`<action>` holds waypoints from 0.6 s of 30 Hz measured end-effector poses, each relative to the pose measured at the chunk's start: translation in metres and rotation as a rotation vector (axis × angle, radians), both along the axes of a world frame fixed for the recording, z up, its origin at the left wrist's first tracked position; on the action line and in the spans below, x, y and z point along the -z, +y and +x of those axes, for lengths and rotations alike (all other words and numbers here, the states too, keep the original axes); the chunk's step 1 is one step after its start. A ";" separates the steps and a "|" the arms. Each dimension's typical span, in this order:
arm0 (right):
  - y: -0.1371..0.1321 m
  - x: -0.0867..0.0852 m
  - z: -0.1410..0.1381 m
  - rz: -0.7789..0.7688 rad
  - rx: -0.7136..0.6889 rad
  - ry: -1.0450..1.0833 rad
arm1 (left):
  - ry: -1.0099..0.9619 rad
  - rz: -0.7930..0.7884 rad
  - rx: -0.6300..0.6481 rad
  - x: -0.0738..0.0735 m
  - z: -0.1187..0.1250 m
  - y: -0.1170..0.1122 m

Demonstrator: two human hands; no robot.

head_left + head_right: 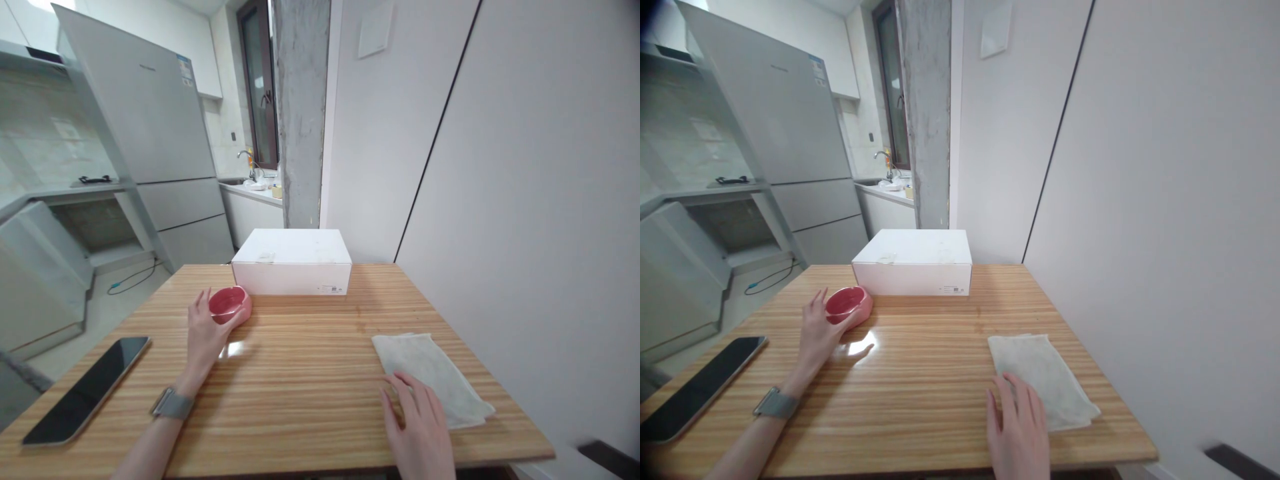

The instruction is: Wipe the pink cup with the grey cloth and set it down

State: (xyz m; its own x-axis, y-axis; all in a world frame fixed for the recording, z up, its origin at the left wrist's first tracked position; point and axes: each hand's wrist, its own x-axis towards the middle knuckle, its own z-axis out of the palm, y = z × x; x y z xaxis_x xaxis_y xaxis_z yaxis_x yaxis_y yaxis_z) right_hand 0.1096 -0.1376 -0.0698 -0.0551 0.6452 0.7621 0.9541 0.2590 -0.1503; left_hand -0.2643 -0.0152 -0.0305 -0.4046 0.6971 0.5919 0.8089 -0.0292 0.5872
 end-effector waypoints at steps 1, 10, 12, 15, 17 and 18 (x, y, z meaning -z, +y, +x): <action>-0.004 0.003 0.011 -0.004 0.047 -0.034 | 0.026 0.063 0.002 -0.005 0.008 -0.006; -0.019 0.005 0.026 0.028 0.172 -0.086 | -0.462 -0.446 0.795 -0.011 0.125 -0.069; -0.017 0.001 0.009 0.020 0.147 -0.037 | -0.656 -0.594 0.975 -0.009 0.149 -0.084; -0.021 0.005 -0.031 -0.013 0.002 0.002 | -0.800 -0.704 1.097 -0.008 0.168 -0.103; -0.027 0.011 -0.063 -0.041 -0.087 0.066 | -0.764 -0.678 1.025 -0.005 0.169 -0.111; -0.031 0.013 -0.078 -0.033 -0.112 0.090 | -0.738 -0.656 0.964 -0.004 0.166 -0.114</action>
